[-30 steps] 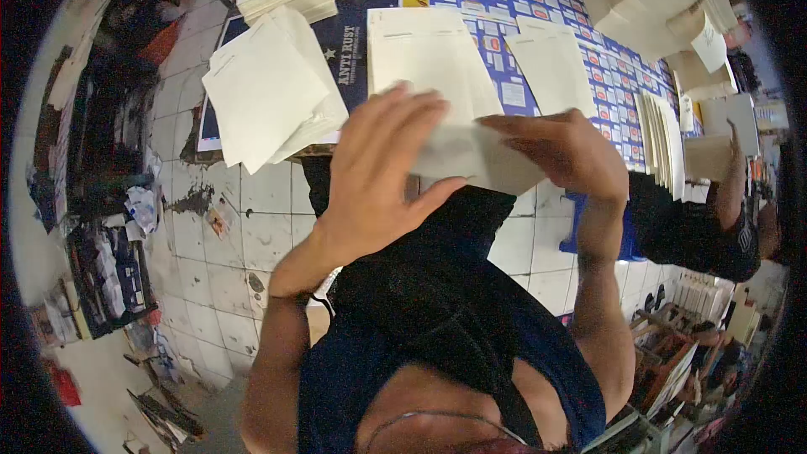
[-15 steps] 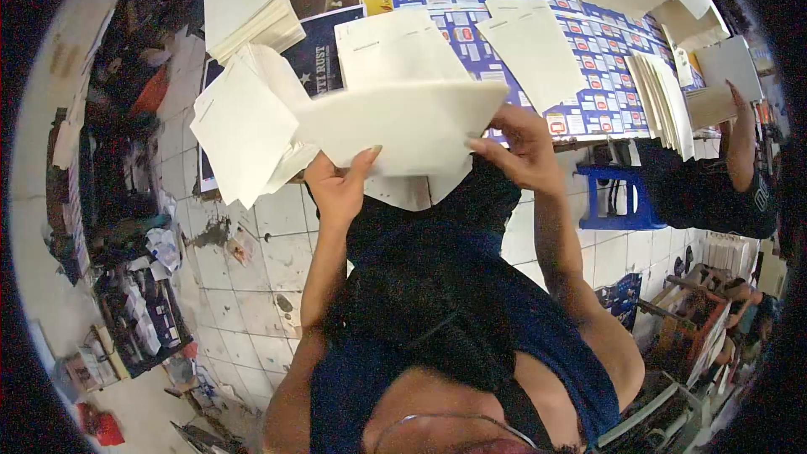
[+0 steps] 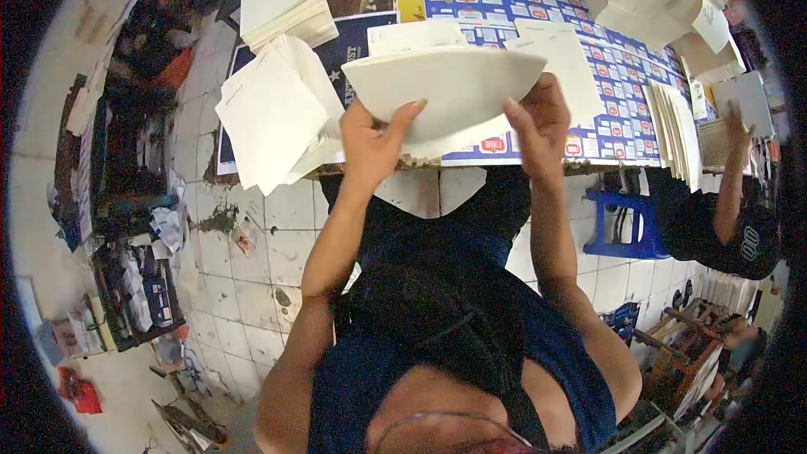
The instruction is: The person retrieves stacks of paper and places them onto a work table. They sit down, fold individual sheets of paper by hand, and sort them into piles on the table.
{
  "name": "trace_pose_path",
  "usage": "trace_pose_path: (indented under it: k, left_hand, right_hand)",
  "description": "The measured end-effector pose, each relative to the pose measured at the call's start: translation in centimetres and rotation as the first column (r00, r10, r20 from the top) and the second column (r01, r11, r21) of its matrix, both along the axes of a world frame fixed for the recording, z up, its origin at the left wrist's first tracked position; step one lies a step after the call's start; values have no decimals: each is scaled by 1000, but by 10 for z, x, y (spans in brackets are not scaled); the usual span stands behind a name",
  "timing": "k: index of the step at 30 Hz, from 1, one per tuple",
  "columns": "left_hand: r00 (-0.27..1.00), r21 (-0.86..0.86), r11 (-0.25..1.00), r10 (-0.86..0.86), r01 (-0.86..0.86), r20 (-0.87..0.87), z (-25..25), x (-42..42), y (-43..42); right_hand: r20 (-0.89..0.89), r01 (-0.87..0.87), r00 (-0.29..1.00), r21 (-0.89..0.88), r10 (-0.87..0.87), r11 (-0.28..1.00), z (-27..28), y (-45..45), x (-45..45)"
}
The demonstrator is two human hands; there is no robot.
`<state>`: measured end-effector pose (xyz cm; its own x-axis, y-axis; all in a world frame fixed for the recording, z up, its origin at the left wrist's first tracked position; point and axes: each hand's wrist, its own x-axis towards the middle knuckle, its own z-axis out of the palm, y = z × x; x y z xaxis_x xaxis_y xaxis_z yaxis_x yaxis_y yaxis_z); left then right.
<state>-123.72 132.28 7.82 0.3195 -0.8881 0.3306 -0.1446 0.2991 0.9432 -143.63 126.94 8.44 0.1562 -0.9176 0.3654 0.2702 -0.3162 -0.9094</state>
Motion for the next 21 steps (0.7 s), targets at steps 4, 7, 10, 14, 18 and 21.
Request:
trace_pose_path:
  k: [4, 7, 10, 14, 18, 21]
  left_hand:
    - [899, 124, 991, -98, 49, 428, 35, 22, 15]
    - [599, 80, 972, -199, 220, 776, 54, 5, 20]
    - [548, -170, 957, 13, 237, 836, 60, -2, 14]
    - [800, -487, 815, 503, -313, 327, 40, 11, 23]
    - [928, -8, 996, -86, 89, -363, -24, 11, 45]
    - [696, 123, 968, -66, 218, -715, -42, 1, 46]
  right_hand:
    - [-359, 229, 755, -641, -549, 733, 59, 10, -30]
    - [-680, -147, 444, -698, -584, 701, 106, 53, -11]
    - [-880, -329, 319, -450, -351, 830, 97, 40, -8]
    - [-620, 100, 750, -241, -232, 965, 70, 29, -28]
    - [-475, 306, 859, 178, -190, 935, 23, 38, -44]
    - [-766, 30, 632, 173, 115, 985, -2, 42, -41]
